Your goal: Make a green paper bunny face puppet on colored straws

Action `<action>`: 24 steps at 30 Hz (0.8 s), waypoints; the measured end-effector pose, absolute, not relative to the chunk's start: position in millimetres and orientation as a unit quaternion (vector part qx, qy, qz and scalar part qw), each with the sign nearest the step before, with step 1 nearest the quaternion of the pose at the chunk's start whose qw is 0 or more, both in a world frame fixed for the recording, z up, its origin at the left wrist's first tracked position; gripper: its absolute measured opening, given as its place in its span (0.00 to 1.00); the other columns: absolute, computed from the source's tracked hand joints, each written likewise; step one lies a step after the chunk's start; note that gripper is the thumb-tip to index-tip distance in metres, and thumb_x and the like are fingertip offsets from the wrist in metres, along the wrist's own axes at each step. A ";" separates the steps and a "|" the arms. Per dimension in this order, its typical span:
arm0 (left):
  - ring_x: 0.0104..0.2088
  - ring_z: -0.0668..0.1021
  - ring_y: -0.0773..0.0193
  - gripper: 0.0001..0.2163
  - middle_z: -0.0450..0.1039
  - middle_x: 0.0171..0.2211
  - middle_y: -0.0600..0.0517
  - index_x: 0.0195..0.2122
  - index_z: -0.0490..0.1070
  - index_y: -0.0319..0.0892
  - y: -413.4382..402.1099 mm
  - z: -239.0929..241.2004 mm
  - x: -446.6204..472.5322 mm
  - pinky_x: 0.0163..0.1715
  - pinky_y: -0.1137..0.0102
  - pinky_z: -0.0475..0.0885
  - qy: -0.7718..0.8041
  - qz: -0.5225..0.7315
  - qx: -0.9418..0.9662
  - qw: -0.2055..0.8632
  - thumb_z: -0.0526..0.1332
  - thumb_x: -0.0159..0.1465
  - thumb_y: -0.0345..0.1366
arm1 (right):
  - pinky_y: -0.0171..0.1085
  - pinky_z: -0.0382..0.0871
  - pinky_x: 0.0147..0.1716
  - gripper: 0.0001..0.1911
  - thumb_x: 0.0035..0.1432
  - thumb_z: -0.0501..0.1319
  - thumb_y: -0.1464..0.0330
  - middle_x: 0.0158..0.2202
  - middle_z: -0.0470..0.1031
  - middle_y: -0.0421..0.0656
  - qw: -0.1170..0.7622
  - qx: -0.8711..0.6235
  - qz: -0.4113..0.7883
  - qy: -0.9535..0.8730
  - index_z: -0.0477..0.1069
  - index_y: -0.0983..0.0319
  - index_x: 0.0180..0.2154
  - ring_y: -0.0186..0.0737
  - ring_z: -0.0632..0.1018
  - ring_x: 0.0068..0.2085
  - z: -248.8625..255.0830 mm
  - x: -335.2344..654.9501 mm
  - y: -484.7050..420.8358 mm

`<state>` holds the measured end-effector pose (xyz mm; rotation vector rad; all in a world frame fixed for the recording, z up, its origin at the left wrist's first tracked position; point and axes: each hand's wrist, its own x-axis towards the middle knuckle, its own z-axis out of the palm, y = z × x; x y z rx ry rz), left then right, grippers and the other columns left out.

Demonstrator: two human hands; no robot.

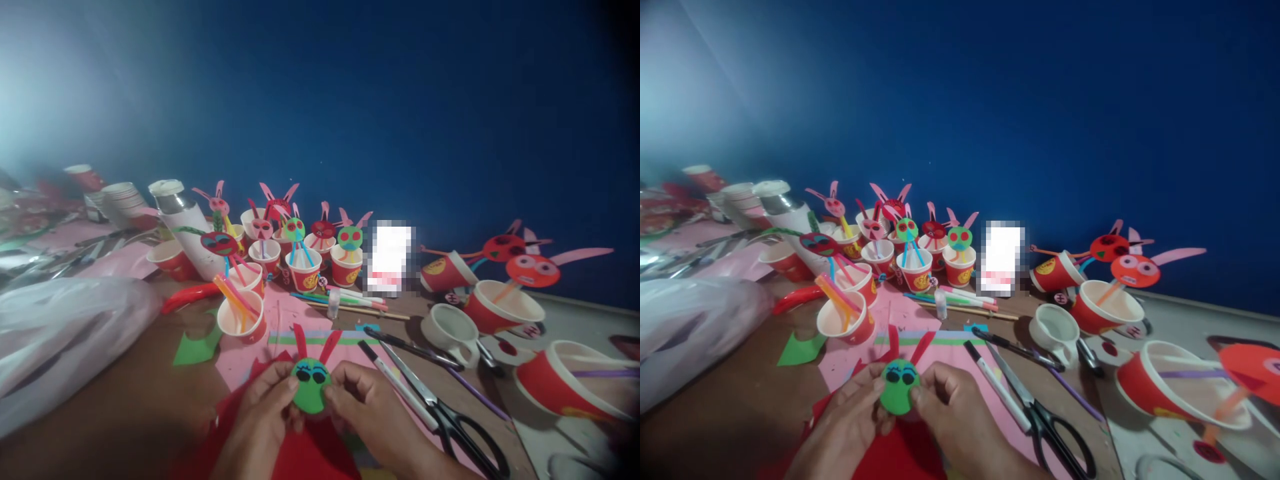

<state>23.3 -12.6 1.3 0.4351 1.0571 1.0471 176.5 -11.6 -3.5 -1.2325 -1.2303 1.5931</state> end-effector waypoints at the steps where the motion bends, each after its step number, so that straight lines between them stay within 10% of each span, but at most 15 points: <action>1: 0.20 0.67 0.71 0.15 0.71 0.23 0.54 0.30 0.71 0.40 -13.8 0.7 23.5 0.20 0.74 0.61 0.476 0.469 0.205 0.715 0.71 0.44 0.40 | 0.29 0.52 0.18 0.11 0.53 0.57 0.65 0.16 0.59 0.33 0.379 -0.487 0.626 -0.476 0.60 0.62 0.23 0.28 0.59 0.19 -4.4 176.3 -10.8; 14: 0.20 0.66 0.72 0.07 0.70 0.24 0.53 0.29 0.71 0.38 -16.3 -2.8 21.4 0.21 0.74 0.59 0.466 0.445 0.248 0.724 0.66 0.52 0.34 | 0.29 0.50 0.17 0.19 0.59 0.53 0.57 0.17 0.62 0.35 0.404 -0.463 0.645 -0.456 0.62 0.63 0.22 0.27 0.60 0.17 -9.0 179.7 -12.0; 24: 0.19 0.64 0.73 0.06 0.64 0.20 0.55 0.27 0.70 0.38 -18.0 -1.3 16.2 0.19 0.75 0.61 0.349 0.392 0.190 0.830 0.66 0.53 0.34 | 0.30 0.58 0.22 0.14 0.56 0.57 0.60 0.22 0.64 0.35 0.455 -0.475 0.630 -0.412 0.67 0.62 0.40 0.30 0.65 0.23 -7.3 182.8 -7.2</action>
